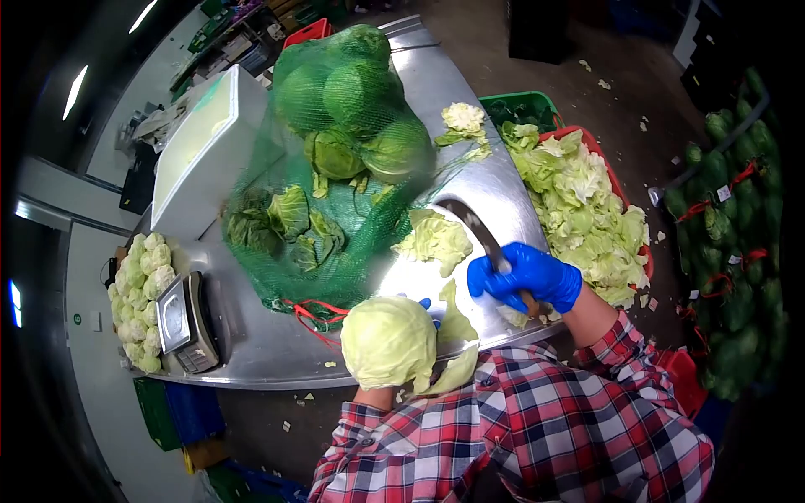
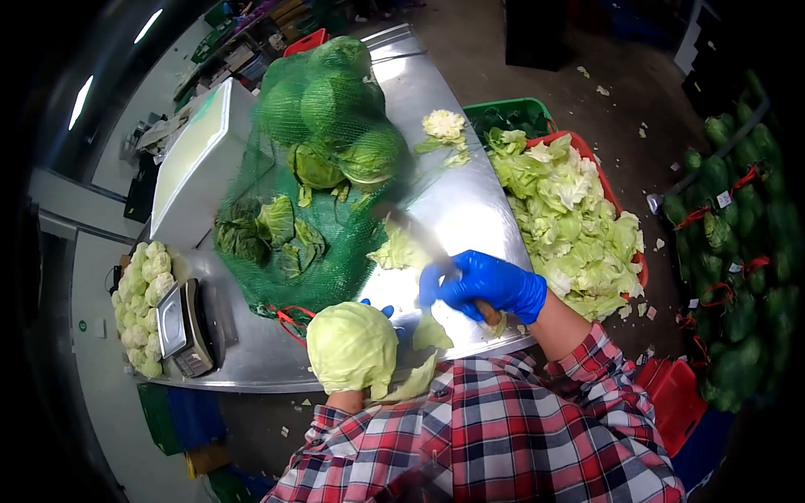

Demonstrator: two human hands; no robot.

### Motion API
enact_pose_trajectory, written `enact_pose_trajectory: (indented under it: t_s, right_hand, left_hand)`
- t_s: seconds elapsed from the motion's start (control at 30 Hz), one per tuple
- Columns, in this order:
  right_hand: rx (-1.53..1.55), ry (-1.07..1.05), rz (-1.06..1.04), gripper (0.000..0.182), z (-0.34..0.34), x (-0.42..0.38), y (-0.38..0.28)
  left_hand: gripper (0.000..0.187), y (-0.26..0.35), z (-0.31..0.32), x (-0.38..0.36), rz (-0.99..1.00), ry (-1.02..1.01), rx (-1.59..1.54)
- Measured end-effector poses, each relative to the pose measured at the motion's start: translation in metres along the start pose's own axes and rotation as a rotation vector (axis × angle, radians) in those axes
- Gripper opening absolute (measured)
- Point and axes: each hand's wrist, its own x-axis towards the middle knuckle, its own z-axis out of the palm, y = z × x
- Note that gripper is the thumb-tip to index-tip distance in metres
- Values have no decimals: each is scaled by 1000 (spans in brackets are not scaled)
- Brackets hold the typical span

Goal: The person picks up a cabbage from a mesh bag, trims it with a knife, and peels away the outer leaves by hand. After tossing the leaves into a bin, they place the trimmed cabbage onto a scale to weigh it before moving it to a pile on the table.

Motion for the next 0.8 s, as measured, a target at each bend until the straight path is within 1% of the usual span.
enact_pose_trajectory:
  t_s: [0.03,0.07,0.1,0.13,0.17,0.27,0.3,0.33,0.37,0.4,0.43,0.47,0.5,0.53,0.57,0.6,0.63,0.67,0.7,0.8]
  right_hand:
    - [-49,158,-69,25,9,10,1]
    - [-124,152,-109,31,14,18,12]
    - [-200,148,-148,36,19,25,24]
    - [-90,91,-178,45,33,29,25]
    - [-133,155,-183,47,44,27,20]
    - [-277,193,-116,52,40,31,29]
    - [-342,207,-94,53,37,33,36]
    - [-406,223,-74,55,35,32,39]
    - [-444,191,-55,60,37,31,39]
    - [-570,229,-147,61,23,39,69]
    - [-693,268,-242,63,23,48,75]
    - [-590,288,-65,62,19,42,75]
    - [-556,305,-44,61,14,43,77]
    - [-523,320,-22,60,5,43,84]
    - [-489,334,4,59,4,42,82]
    - [-512,340,97,59,4,42,77]
    - [-654,359,-93,60,-4,47,87]
    - [-794,372,-284,61,-18,55,107]
    - [-931,382,-480,62,-27,60,116]
    - [-903,423,-152,64,5,47,72]
  left_hand:
    - [56,-3,8,1,-1,31,-187]
    - [56,-7,23,3,2,63,-376]
    - [56,-10,58,11,13,96,-577]
    - [56,-13,92,19,31,128,-787]
    - [56,-16,127,28,55,159,-987]
    - [57,-31,48,18,250,360,-851]
    - [59,-25,16,27,344,268,-604]
    - [59,-18,11,25,183,37,-1462]
    - [62,-20,17,24,22,-207,-1711]
    - [65,-23,22,24,-244,-430,-1996]
    - [68,-23,24,23,-571,-582,-2195]
    - [73,-22,23,22,-545,-559,-1966]
    - [81,-20,21,24,-512,-528,-1737]
    - [99,-4,41,26,-296,-48,-1622]
    - [116,-1,44,30,-58,352,-1022]
    - [120,5,44,37,-23,357,-958]
    - [123,12,41,45,11,364,-892]
    - [124,15,45,53,-53,388,-928]
    - [124,14,46,59,-57,375,-936]
    - [122,9,41,70,-62,331,-948]
